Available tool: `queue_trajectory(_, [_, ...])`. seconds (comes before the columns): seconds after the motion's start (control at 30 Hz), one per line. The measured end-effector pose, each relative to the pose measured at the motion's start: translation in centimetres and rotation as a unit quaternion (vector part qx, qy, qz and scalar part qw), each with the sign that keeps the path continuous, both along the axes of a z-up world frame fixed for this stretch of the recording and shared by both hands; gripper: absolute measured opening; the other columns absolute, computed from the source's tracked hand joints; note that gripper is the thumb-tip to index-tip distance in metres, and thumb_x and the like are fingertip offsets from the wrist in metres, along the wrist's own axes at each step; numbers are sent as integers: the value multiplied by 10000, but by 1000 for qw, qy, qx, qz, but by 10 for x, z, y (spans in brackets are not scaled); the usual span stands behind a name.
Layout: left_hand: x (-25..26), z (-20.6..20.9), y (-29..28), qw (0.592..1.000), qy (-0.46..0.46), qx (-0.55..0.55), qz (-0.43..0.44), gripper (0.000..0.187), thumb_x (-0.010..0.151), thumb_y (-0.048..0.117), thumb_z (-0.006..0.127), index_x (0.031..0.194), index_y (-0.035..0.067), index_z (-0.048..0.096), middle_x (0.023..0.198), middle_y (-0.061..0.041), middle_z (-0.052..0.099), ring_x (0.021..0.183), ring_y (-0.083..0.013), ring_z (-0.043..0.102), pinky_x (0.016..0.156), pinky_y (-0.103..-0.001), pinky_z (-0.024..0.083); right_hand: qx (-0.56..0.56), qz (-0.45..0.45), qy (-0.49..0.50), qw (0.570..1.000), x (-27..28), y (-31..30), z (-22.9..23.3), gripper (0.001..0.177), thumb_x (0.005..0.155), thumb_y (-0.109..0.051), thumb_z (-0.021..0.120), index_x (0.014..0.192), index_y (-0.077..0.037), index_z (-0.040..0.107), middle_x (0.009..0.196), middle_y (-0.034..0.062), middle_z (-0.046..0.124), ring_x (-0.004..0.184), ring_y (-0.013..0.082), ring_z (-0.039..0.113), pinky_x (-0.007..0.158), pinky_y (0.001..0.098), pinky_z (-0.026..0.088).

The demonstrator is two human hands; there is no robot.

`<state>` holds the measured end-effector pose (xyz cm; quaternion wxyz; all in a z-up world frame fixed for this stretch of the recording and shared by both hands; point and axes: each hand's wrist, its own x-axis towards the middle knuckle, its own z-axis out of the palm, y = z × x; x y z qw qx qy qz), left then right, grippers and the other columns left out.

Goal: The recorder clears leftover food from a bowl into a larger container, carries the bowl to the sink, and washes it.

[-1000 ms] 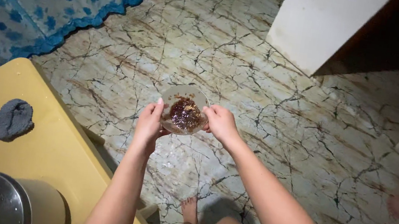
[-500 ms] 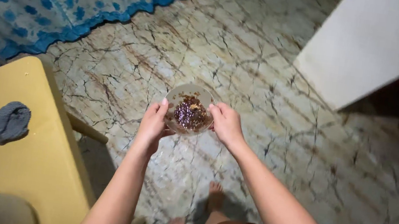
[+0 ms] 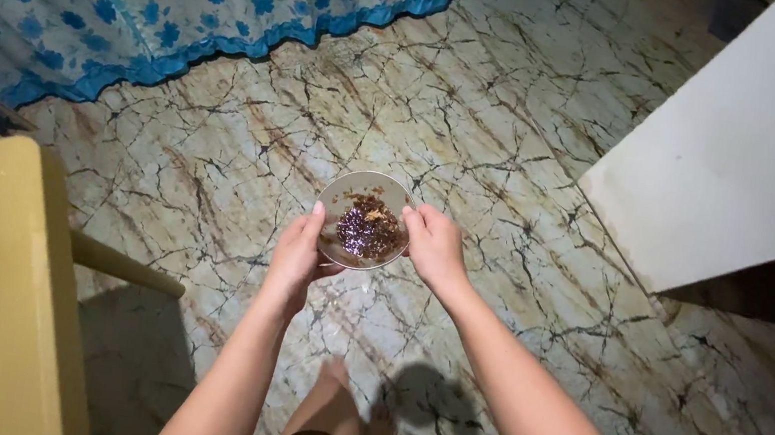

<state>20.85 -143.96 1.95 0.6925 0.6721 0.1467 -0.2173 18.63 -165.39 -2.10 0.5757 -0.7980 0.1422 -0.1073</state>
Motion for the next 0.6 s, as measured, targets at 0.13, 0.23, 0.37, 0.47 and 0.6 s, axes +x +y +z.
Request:
queue_trajectory(0.13, [39, 0, -10, 1000, 9, -1, 10, 515, 981, 577, 499, 1176, 125, 649, 973, -60, 735, 775, -150, 720, 654, -333, 593, -28, -2, 12, 1000, 46, -11, -5, 387, 982, -344, 607, 788, -11, 640, 578, 103, 606, 509, 186, 612, 508, 377, 466])
queue_trajectory(0.23, [85, -9, -13, 1000, 13, -6, 2, 514, 983, 584, 488, 1181, 132, 632, 994, -60, 751, 795, -159, 734, 673, -332, 594, -57, -3, -34, 998, 88, -14, -11, 365, 978, -339, 613, 805, -23, 672, 600, 111, 618, 527, 199, 604, 527, 391, 468])
queue_trajectory(0.37, [159, -9, -13, 1000, 8, -6, 12, 503, 985, 580, 484, 1198, 150, 633, 1069, -39, 743, 842, -160, 720, 683, -346, 587, 12, 2, 24, 1000, 157, -5, -9, 360, 978, -350, 593, 829, -30, 665, 610, 104, 648, 539, 197, 662, 541, 370, 521])
queue_trajectory(0.47, [223, -5, -11, 1000, -1, -20, 17, 509, 988, 583, 453, 1207, 159, 630, 1099, -42, 745, 871, -170, 729, 684, -352, 592, 68, 11, 46, 997, 219, -1, -2, 354, 975, -348, 601, 850, -20, 651, 644, 115, 641, 560, 203, 692, 545, 371, 559])
queue_trajectory(0.6, [300, 7, -6, 1000, 3, -9, 17, 511, 1008, 567, 437, 1204, 118, 583, 1088, -128, 733, 863, -260, 732, 684, -387, 607, 46, 51, 57, 996, 293, 3, -6, 366, 983, -353, 587, 857, -21, 673, 645, 143, 697, 563, 198, 718, 571, 365, 555])
